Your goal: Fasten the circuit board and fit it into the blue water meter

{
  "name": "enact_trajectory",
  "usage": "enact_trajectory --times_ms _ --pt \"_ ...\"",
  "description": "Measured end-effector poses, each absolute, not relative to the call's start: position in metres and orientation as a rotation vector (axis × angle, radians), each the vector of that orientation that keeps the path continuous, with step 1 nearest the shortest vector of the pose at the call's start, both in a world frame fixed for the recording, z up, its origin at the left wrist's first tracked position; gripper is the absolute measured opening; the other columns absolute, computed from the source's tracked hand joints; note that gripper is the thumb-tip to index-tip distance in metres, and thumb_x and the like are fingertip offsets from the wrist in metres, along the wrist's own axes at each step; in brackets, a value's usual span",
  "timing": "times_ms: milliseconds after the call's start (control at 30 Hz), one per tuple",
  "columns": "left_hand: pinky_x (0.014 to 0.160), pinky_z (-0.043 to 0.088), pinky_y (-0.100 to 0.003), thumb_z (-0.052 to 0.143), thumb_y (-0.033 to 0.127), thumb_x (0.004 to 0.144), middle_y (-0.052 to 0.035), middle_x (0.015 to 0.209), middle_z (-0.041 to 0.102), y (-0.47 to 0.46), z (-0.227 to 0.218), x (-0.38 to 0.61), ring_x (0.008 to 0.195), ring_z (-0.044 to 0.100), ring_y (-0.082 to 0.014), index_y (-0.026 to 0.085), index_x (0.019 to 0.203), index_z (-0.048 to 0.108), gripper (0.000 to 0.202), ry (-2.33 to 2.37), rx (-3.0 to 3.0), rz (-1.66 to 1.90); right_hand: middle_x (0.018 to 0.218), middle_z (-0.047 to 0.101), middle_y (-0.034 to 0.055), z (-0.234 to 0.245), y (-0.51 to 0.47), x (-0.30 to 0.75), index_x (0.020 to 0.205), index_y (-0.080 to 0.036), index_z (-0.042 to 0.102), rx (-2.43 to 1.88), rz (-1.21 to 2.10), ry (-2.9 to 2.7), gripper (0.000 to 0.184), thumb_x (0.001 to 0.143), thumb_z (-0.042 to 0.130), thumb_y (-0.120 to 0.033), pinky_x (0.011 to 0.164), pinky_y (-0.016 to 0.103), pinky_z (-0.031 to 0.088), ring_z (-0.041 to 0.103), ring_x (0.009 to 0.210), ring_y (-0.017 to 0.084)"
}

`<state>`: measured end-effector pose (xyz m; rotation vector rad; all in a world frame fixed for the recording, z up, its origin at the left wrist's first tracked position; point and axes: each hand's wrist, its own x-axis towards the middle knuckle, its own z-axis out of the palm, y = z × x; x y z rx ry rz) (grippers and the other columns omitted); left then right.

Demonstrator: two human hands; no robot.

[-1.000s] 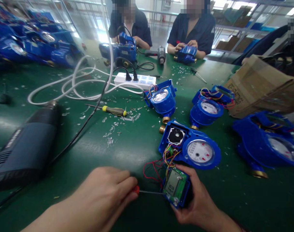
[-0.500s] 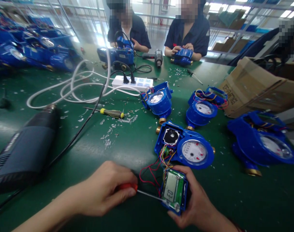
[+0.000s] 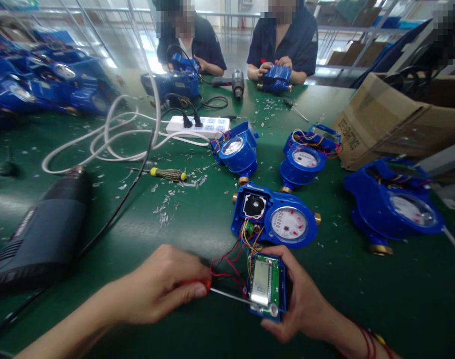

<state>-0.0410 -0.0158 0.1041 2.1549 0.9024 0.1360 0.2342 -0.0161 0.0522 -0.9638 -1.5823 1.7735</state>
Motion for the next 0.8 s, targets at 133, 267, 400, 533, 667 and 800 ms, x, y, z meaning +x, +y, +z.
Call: enact_trajectory --times_ms 133,267,400,533,667,800 --pt "0.055 0.028 -0.029 0.038 0.025 0.091 0.0004 0.072 0.054 -0.007 0.125 -0.038 0.064 0.051 -0.0141 0.021 0.101 0.055 0.019 0.893 2.298 0.012 0.098 0.059 0.0002 0.057 -0.01 0.237 0.113 -0.028 0.036 -0.932 1.773 -1.669 0.082 0.045 0.08 -0.013 0.074 0.031 0.048 0.058 0.085 0.02" --pt "0.056 0.03 -0.029 0.039 0.025 0.091 0.0001 0.074 0.056 -0.005 0.128 -0.034 0.066 0.052 -0.014 0.021 0.1 0.055 0.019 0.861 2.302 0.022 0.1 0.059 0.0005 0.059 -0.007 0.24 0.112 -0.027 0.037 -0.925 1.747 -1.695 0.082 0.044 0.08 -0.012 0.076 0.032 0.047 0.057 0.087 0.02" --pt "0.057 0.035 -0.025 0.04 0.023 0.091 0.0009 0.072 0.057 -0.013 0.115 -0.033 0.064 0.054 -0.0126 0.02 0.097 0.056 0.018 0.899 2.262 0.135 0.097 0.059 -0.0004 0.06 -0.007 0.241 0.112 -0.026 0.039 -0.942 1.725 -1.714 0.081 0.043 0.079 -0.009 0.077 0.032 0.047 0.057 0.082 0.019" --pt "0.057 0.041 -0.021 0.042 0.024 0.089 -0.0001 0.074 0.062 -0.017 0.107 -0.034 0.063 0.056 -0.0122 0.02 0.098 0.058 0.018 0.899 2.301 0.272 0.096 0.06 -0.0002 0.06 -0.006 0.24 0.111 -0.025 0.04 -0.923 1.699 -1.708 0.079 0.043 0.078 -0.012 0.076 0.033 0.047 0.057 0.081 0.019" --pt "0.056 0.044 -0.02 0.043 0.025 0.089 -0.0012 0.078 0.065 -0.014 0.105 -0.033 0.063 0.058 -0.0124 0.021 0.099 0.058 0.019 0.9 2.312 0.347 0.097 0.06 0.0008 0.06 -0.006 0.237 0.111 -0.025 0.041 -0.911 1.725 -1.659 0.077 0.043 0.078 -0.016 0.075 0.033 0.048 0.058 0.083 0.021" --pt "0.058 0.045 -0.02 0.043 0.023 0.088 -0.0005 0.074 0.064 -0.016 0.102 -0.034 0.063 0.058 -0.0122 0.021 0.098 0.059 0.018 0.917 2.259 0.357 0.094 0.061 0.001 0.06 -0.007 0.237 0.11 -0.024 0.042 -0.919 1.718 -1.64 0.077 0.042 0.078 -0.018 0.073 0.032 0.049 0.059 0.081 0.02"
